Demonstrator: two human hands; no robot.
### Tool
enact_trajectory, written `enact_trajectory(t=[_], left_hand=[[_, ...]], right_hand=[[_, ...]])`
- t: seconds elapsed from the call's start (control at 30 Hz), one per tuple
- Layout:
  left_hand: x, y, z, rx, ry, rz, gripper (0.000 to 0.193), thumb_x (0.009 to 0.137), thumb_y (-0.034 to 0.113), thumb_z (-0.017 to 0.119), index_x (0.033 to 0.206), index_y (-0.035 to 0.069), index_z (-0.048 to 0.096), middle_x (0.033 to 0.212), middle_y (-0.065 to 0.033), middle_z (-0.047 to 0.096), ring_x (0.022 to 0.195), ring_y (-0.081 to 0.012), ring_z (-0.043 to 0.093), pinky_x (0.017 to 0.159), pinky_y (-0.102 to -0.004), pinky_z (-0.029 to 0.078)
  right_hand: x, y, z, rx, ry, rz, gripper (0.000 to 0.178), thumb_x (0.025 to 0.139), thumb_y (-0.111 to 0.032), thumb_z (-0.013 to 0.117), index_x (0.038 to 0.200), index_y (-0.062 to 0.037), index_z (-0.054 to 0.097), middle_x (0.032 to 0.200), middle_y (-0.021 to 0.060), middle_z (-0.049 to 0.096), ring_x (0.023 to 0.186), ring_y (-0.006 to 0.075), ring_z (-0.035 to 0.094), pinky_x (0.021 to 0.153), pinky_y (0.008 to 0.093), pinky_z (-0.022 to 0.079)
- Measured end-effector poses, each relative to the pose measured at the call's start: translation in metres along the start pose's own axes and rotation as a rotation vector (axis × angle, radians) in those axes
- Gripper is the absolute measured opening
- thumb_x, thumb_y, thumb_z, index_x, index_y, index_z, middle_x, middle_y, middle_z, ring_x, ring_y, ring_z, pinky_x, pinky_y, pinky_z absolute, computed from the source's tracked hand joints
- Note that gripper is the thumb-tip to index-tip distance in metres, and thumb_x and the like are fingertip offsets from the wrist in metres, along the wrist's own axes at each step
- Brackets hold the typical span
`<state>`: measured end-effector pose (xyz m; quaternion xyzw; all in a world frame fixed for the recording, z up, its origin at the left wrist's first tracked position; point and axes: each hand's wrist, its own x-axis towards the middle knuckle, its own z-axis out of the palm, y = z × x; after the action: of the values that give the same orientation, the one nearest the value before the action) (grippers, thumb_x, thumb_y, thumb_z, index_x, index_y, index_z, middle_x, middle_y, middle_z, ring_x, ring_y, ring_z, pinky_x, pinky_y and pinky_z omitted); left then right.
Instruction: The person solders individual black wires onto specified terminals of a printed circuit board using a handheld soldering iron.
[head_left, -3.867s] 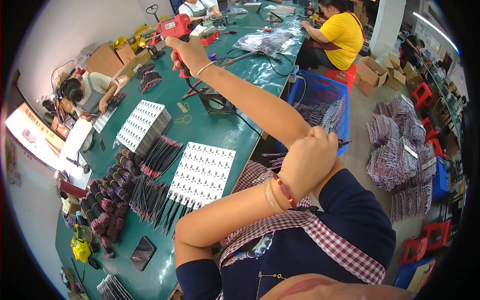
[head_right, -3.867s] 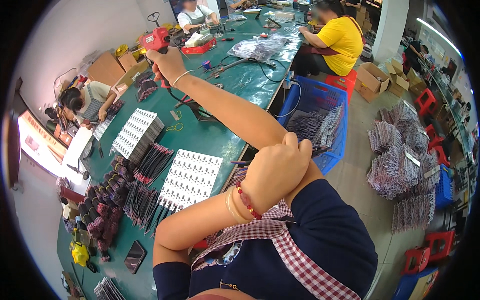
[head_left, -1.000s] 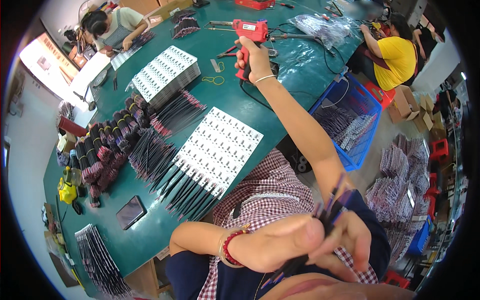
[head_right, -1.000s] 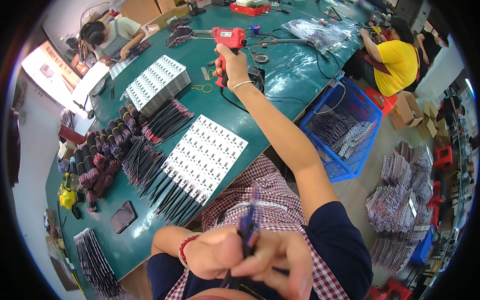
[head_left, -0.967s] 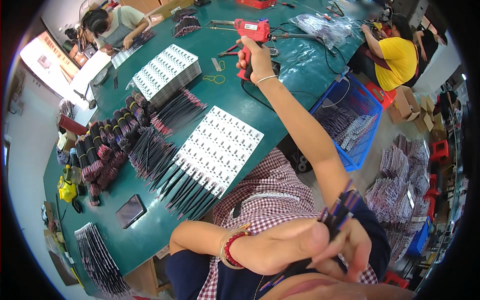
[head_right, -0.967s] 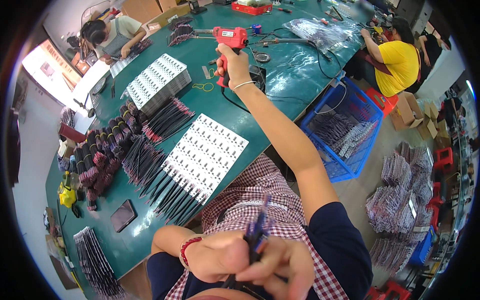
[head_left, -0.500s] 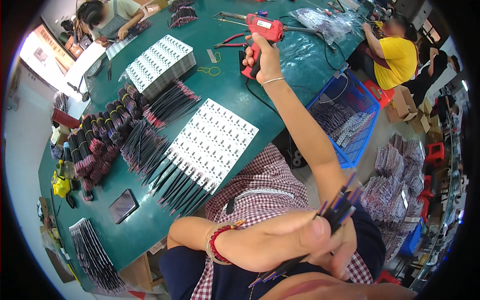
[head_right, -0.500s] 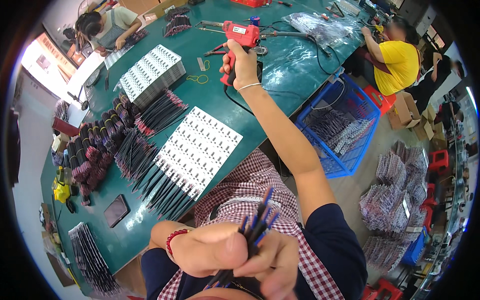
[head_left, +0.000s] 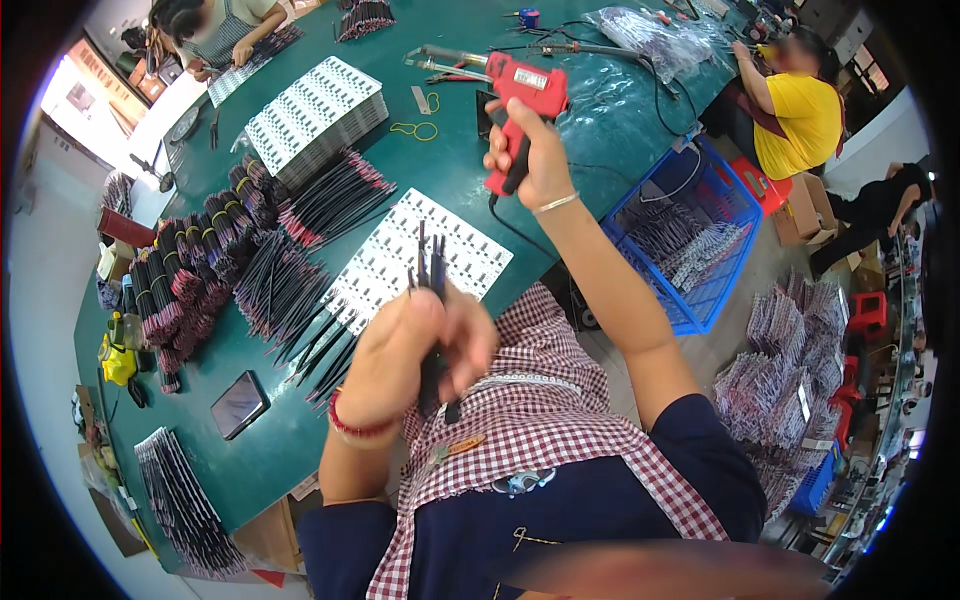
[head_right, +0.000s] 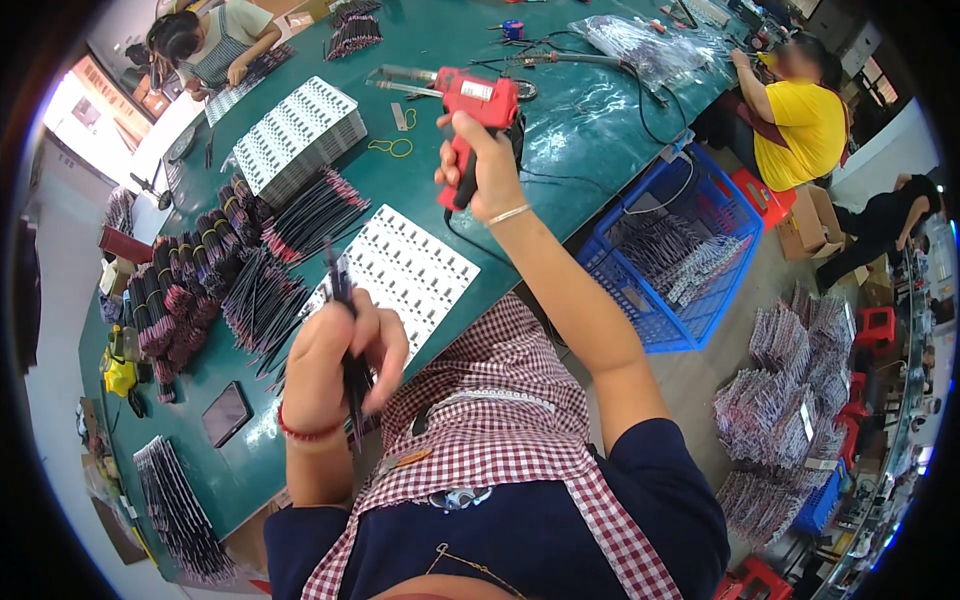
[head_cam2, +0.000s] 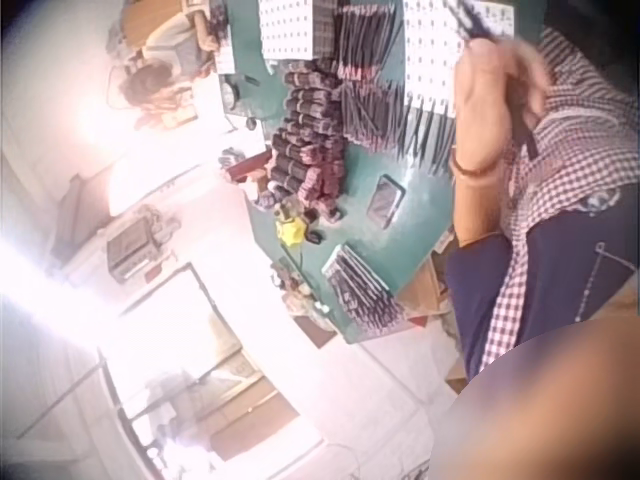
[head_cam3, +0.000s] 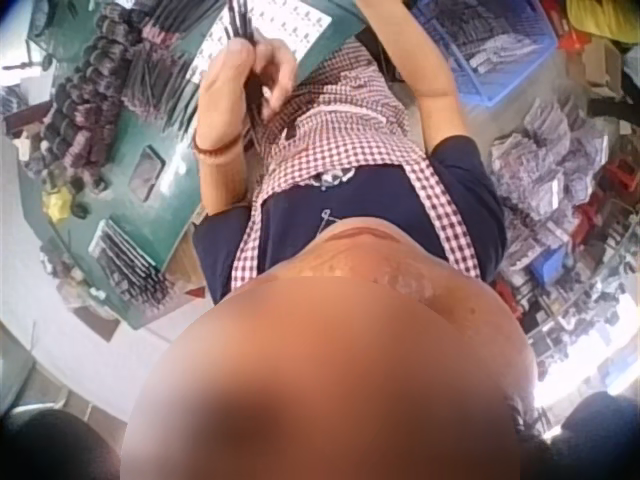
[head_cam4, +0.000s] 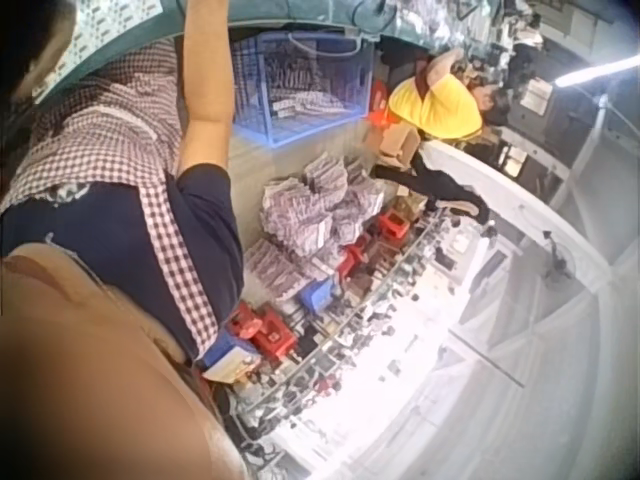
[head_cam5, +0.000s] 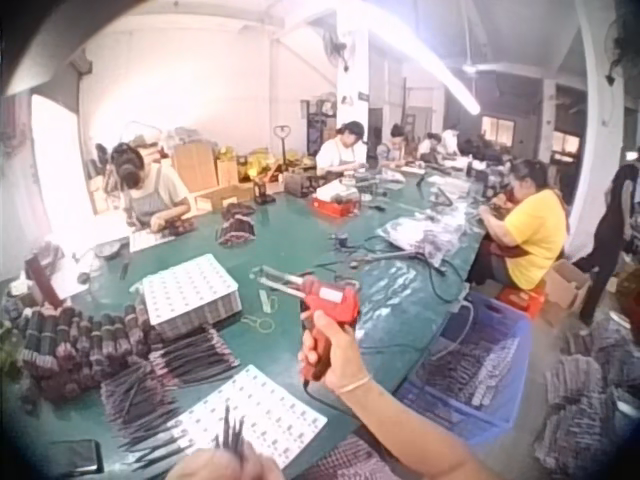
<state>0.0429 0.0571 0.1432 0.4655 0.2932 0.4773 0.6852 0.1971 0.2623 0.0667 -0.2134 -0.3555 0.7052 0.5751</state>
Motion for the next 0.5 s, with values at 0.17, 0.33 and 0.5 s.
enact_trajectory(t=[0.17,0.33,0.5], left_hand=[[-0.02,-0.06,-0.08,1.49,0.45,-0.348,0.021,0.092,0.015,0.053,0.092,-0.005,0.055,0.098,-0.0191,0.066,0.084,-0.0323,0.063,0.073,-0.0424,0.049],[-0.054,-0.117,-0.116,1.851,0.394,-0.224,0.025,0.086,0.018,0.06,0.092,-0.006,0.057,0.141,-0.023,0.036,0.129,-0.0392,0.035,0.102,-0.0561,0.031],[-0.055,-0.122,-0.115,1.838,0.437,-0.167,0.025,0.081,0.017,0.064,0.089,-0.005,0.058,0.141,-0.0223,0.038,0.124,-0.0368,0.04,0.1,-0.0497,0.033]], right_hand=[[-0.032,0.04,-0.022,0.113,-0.129,0.259,0.036,0.095,-0.035,0.048,0.106,-0.0014,0.054,0.062,0.0054,0.052,0.051,0.0119,0.048,0.087,0.0365,0.048],[-0.049,0.08,-0.031,0.253,-0.096,0.392,0.035,0.096,-0.033,0.046,0.107,-0.0002,0.053,0.063,0.0078,0.053,0.056,0.0161,0.05,0.104,0.0398,0.036],[-0.065,0.096,-0.037,0.297,-0.114,0.415,0.035,0.094,-0.034,0.051,0.105,-0.0011,0.054,0.066,0.0081,0.056,0.063,0.0173,0.05,0.091,0.0311,0.041]])
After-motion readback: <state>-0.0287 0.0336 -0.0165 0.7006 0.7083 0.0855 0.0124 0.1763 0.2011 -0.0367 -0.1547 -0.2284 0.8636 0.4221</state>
